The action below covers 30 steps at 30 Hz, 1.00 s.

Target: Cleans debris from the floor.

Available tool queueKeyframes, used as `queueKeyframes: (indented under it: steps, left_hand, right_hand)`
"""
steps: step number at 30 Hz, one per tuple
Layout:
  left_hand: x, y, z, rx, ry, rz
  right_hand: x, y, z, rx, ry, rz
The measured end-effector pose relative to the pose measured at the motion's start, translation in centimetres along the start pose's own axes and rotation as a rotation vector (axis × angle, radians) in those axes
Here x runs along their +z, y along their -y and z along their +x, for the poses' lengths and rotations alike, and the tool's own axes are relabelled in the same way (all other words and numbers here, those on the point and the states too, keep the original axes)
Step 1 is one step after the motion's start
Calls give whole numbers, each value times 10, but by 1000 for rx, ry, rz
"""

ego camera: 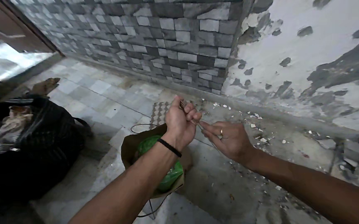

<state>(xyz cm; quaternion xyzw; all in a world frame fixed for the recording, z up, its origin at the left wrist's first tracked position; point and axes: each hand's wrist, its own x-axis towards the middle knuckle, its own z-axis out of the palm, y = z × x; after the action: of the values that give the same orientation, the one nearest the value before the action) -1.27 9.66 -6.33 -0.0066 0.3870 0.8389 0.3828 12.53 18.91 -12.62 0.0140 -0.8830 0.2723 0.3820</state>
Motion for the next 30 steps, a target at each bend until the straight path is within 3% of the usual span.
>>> queueKeyframes:
  steps: [3,6,10,14,18,20,22,25,30]
  left_hand:
    - [-7,-28,-8,11,61,326]
    - [2,-86,-36,176,190,696]
    - [-1,-134,-72,368,373,804]
    - [-53,-110,-38,331,613,1151]
    - [-140,-61,11,170,829,1941]
    - [-177,-52,16,239,817,2180]
    - [-192,-42,19,244,696,2344]
    - [-189,-19,28,221,478,2113]
    - [-188,-18,26,6,524,1404]
  right_hand:
    - [-6,0,-13,39,236,73]
    - [-24,-15,-29,175,270,64]
    - [-33,-41,-58,404,300,32]
    - [-25,-58,-86,384,434,-5]
    - [-13,-70,-110,325,613,1]
    - [-3,-73,-125,362,741,-26]
    - [-3,-73,-148,449,869,-74]
    - [-12,-73,-185,584,969,-99]
    - [-47,-94,-217,808,892,-148]
